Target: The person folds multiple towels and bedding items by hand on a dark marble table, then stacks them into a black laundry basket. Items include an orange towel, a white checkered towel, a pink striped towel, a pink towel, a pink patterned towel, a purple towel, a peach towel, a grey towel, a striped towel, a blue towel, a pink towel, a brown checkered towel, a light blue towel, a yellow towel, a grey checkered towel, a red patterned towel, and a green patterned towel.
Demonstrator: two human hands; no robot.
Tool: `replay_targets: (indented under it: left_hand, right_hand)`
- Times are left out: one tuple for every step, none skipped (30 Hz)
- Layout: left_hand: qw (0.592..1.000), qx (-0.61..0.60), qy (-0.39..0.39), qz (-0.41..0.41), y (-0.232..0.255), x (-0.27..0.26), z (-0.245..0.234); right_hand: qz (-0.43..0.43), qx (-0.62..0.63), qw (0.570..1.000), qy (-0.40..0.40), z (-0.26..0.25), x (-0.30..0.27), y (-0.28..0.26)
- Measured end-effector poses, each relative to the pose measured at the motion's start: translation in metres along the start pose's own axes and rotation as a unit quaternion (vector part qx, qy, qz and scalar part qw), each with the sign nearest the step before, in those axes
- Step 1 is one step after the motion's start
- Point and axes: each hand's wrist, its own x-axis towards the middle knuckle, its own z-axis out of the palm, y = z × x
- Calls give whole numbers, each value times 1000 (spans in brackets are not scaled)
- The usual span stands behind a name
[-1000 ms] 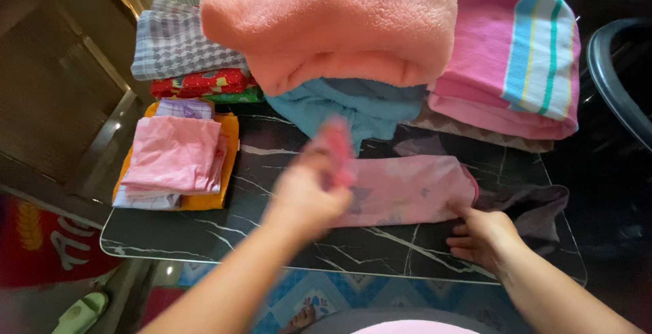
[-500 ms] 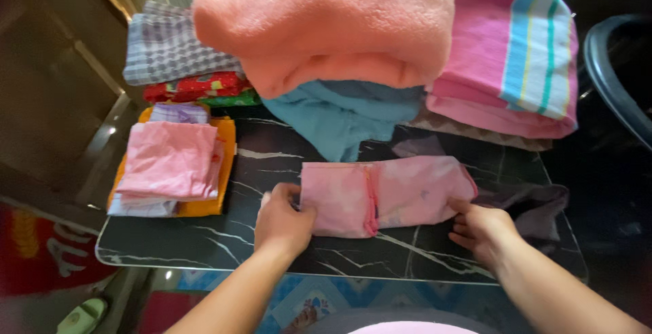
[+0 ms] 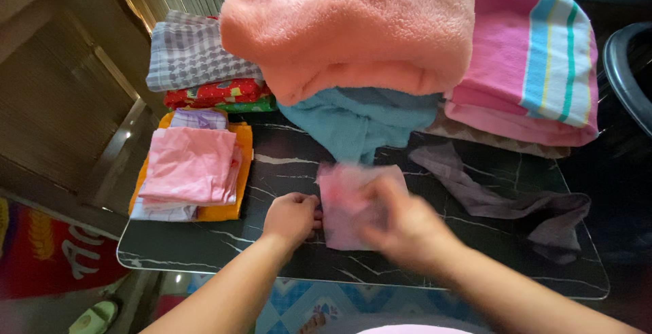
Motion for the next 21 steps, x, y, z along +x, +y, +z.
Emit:
replay_targets:
  left_hand:
    - [999, -32, -11, -16, 0, 2, 2]
    - [997, -65, -20, -33, -1, 3, 2]
    - [999, 33, 15, 4, -2, 4, 4]
    - [989, 131, 49, 42, -1, 5, 4]
    - [967, 228, 83, 80, 0, 6, 5]
    - [965, 234, 84, 86, 2, 5, 8]
    - [963, 239, 86, 91, 3, 3, 11]
    - [961, 244, 87, 95, 3, 1, 16]
    - [958, 265, 61, 92, 3, -2, 20]
    - [953, 287, 37, 88, 4, -4, 23]
    - [948, 308, 13, 84, 5, -6, 24]
    - [951, 290, 12, 105, 8, -6, 24]
    - [954, 271, 10, 126, 12, -5, 23]
    - [957, 250, 5, 146, 16, -5, 23]
    - [972, 206, 2, 116, 20, -4, 20]
    - [983, 161, -2, 84, 26, 0, 13]
    - [992, 117, -5, 52, 34, 3, 3]
    - [989, 111, 11, 97, 43, 5, -11]
    - [984, 105, 27, 142, 53, 7, -31]
    - [975, 79, 43, 204, 62, 7, -58]
    - [961, 52, 58, 264, 71, 7, -85]
  right_hand:
    - [-34, 9, 997, -65, 6, 0, -3]
    - [-36, -25, 997, -57, 11, 0, -2]
    - [-39, -58, 996, -49, 17, -1, 0]
    - [-41, -90, 994, -40, 22, 0, 3]
    - [-65, -139, 988, -35, 28, 0, 8]
    - [-88, -189, 978, -29, 34, -1, 14]
    - [-110, -238, 965, -23, 39, -3, 20]
    - [-99, -243, 963, -62, 43, -6, 28]
    - [-87, -249, 960, -99, 46, -8, 35]
    - [-77, -253, 955, -137, 51, -9, 41]
    - [-43, -247, 955, -161, 55, -7, 45]
    - [-9, -241, 953, -183, 57, -3, 49]
    - [25, -235, 950, -204, 59, 1, 51]
    - [7, -176, 971, -164, 57, 4, 53]
    - [-10, -117, 985, -123, 53, 6, 55]
    - [-26, -57, 995, -81, 50, 6, 56]
    - [-3, -19, 998, -68, 45, 5, 55]
    - [17, 21, 998, -54, 39, 4, 53]
    - [38, 60, 997, -39, 33, 2, 49]
    - [58, 74, 995, -29, 29, 2, 45]
    - [77, 89, 993, -18, 25, 1, 40]
